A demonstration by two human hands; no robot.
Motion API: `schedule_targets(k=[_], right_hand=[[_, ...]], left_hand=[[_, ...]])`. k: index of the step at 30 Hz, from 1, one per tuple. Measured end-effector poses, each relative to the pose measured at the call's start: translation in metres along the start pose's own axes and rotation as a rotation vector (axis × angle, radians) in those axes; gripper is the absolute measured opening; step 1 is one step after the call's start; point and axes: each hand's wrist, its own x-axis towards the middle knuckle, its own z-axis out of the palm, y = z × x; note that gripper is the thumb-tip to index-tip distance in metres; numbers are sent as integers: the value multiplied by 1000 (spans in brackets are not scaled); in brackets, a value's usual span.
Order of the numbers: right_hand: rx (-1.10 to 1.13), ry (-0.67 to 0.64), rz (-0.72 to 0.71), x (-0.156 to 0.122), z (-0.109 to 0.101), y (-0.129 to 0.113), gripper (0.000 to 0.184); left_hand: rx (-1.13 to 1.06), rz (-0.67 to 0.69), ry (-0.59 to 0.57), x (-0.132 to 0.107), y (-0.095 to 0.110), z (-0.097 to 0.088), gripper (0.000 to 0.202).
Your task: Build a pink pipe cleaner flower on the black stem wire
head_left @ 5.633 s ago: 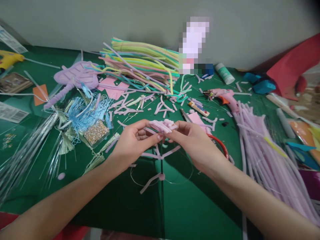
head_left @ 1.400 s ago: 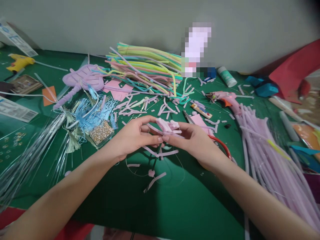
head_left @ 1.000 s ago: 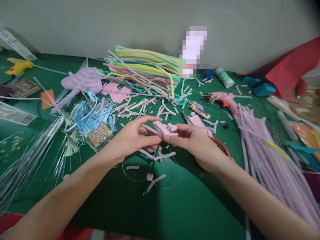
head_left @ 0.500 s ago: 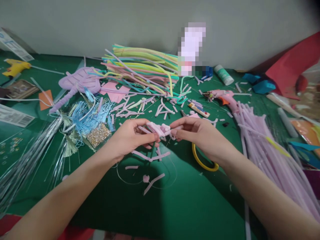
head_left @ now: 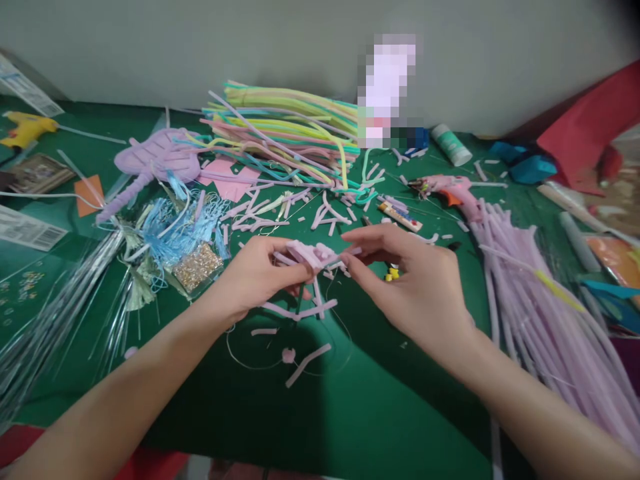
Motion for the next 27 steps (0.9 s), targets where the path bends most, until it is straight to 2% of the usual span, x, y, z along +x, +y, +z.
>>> schedule_targets(k=[4, 6, 9, 12, 15, 18, 21, 25, 27], right_hand=[[-272, 122, -266, -8, 6, -1, 21], [-366, 148, -343, -13, 11, 0, 24], [-389, 137, -377, -20, 17, 0, 31], [-315, 141, -328, -22, 18, -5, 29], [-57, 91, -89, -16, 13, -9, 23], [429, 10, 321, -5, 7, -5, 17], [866, -96, 654, 3, 6, 3, 23], [1068, -296, 885, 3, 12, 6, 31], [1092, -322, 940, 1, 15, 5, 33]], left_hand=[[23, -3, 23, 1, -2, 0, 5], [13, 2, 25, 1, -3, 0, 6], [8, 7, 38, 2, -2, 1, 8], [17, 7, 36, 3, -3, 0, 8], [-24, 18, 36, 3, -4, -1, 9], [-100, 31, 48, 3, -4, -3, 10], [-150, 38, 49, 1, -3, -4, 9], [-161, 81, 36, 0, -3, -4, 5], [-149, 91, 38, 0, -4, -4, 5]])
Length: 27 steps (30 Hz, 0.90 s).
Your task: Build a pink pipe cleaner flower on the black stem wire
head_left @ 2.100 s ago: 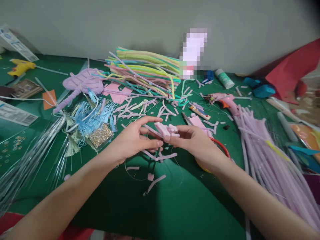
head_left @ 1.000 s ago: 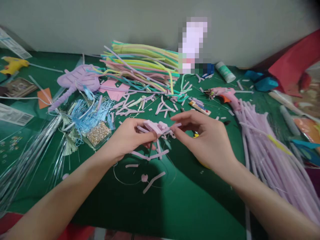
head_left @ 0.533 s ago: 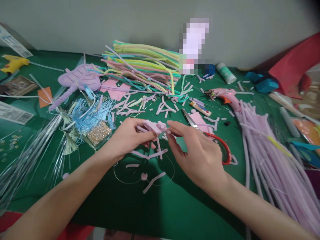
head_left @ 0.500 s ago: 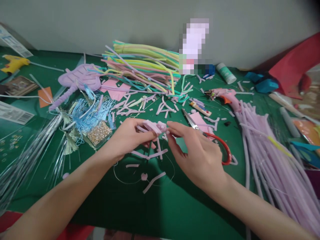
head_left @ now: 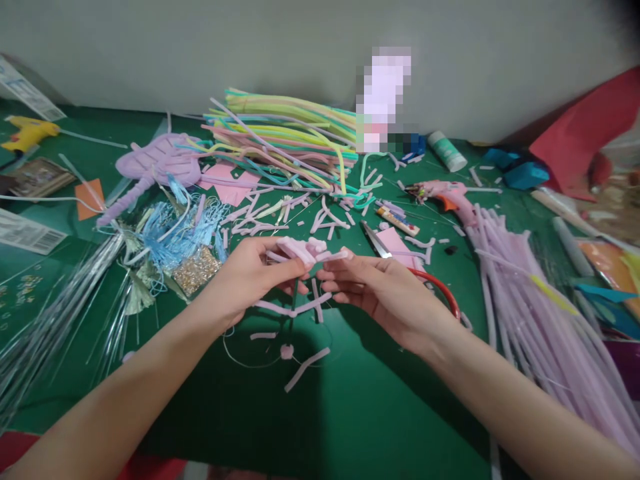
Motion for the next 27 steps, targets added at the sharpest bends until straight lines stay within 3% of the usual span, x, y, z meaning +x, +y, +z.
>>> schedule_targets(k=[8, 19, 27], right_hand=[[-14, 74, -53, -5, 9, 2, 34], [-217, 118, -276, 3, 8, 7, 28], [-142, 49, -226, 7, 4, 9, 28]], left_hand=[[12, 7, -21, 0, -2, 0, 2], [64, -38, -37, -1, 2, 4, 3], [76, -61, -44, 0, -3, 4, 9]])
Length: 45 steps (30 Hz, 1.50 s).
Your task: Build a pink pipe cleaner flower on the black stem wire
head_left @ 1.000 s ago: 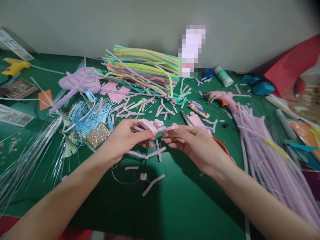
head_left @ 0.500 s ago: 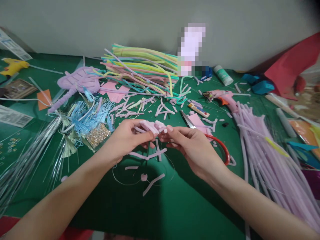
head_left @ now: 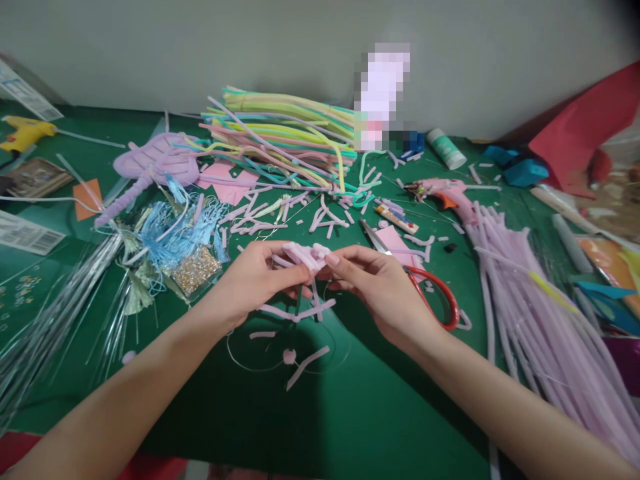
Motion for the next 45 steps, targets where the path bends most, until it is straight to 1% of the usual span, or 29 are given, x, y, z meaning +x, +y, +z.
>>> schedule_targets(k=[3, 7, 9, 12, 15, 18, 20, 23, 27, 30, 32, 34, 37, 40, 42, 45], right_hand=[[24, -12, 18, 0, 0, 0, 29], [134, -81, 121, -3, 0, 0, 40], [160, -125, 140, -6, 2, 1, 43], [119, -166, 126, -9, 9, 3, 35], [147, -140, 130, -8, 16, 6, 30], [221, -137, 152, -3, 18, 7, 24], [243, -128, 164, 1, 17, 4, 22], [240, -106, 147, 7, 14, -3, 20], [191, -124, 112, 14, 17, -8, 23], [199, -121, 126, 18, 22, -7, 26], [187, -122, 136, 21, 23, -7, 25], [142, -151, 114, 26, 20, -9, 24], [37, -251, 86, 39, 12, -18, 22], [-132, -380, 123, 54, 4, -30, 25], [-225, -431, 139, 59, 1, -35, 27], [-267, -464, 138, 60, -2, -36, 27]], left_hand=[[-21, -2, -13, 0, 1, -1, 10], [-63, 15, -1, 0, 2, -2, 10], [-71, 23, 22, -1, 2, -2, 13], [-22, 52, 40, 0, 2, -2, 19], [52, 98, 13, 3, -1, -5, 23], [15, 55, -35, 6, -3, -13, 28], [7, 45, -11, 6, -1, -19, 28], [50, 72, 35, 3, 6, -28, 22], [15, 125, 75, 1, 8, -32, 25], [-42, 151, 32, 2, 5, -31, 28], [-79, 142, -6, 2, 4, -32, 32], [-81, 113, -34, 1, 6, -35, 34], [26, 19, -58, -2, 11, -43, 31], [179, -49, -88, -4, 14, -53, 25], [307, 15, -104, -4, 13, -59, 26], [500, 219, -89, -1, 9, -62, 29]])
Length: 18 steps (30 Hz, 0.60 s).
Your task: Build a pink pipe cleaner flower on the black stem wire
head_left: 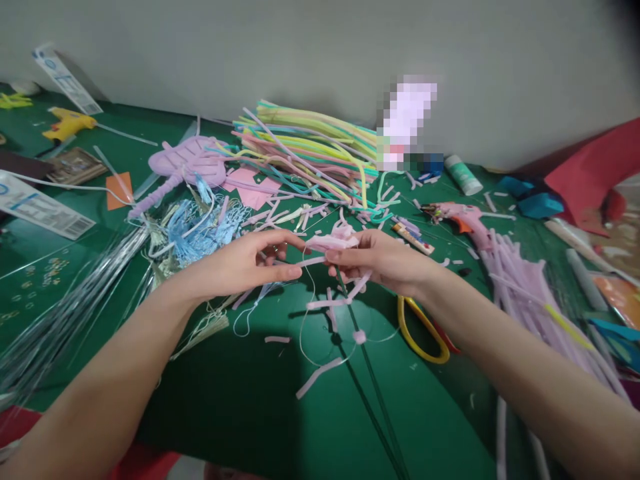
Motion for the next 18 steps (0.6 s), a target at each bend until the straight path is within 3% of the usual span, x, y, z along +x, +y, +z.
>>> schedule_targets(k=[2, 6, 12, 18], right_hand=[[-1, -31, -27, -2, 1, 3, 25], [-40, -116, -56, -7, 1, 8, 20], [-75, -211, -69, -13, 6, 6, 12], [-33, -39, -47, -12, 21, 8, 20]], left_hand=[[22, 57, -22, 2, -2, 2, 26], [-197, 5, -109, 3, 1, 7, 21], [-185, -26, -27, 1, 9, 9, 17], [-60, -33, 74, 0, 13, 14, 16]])
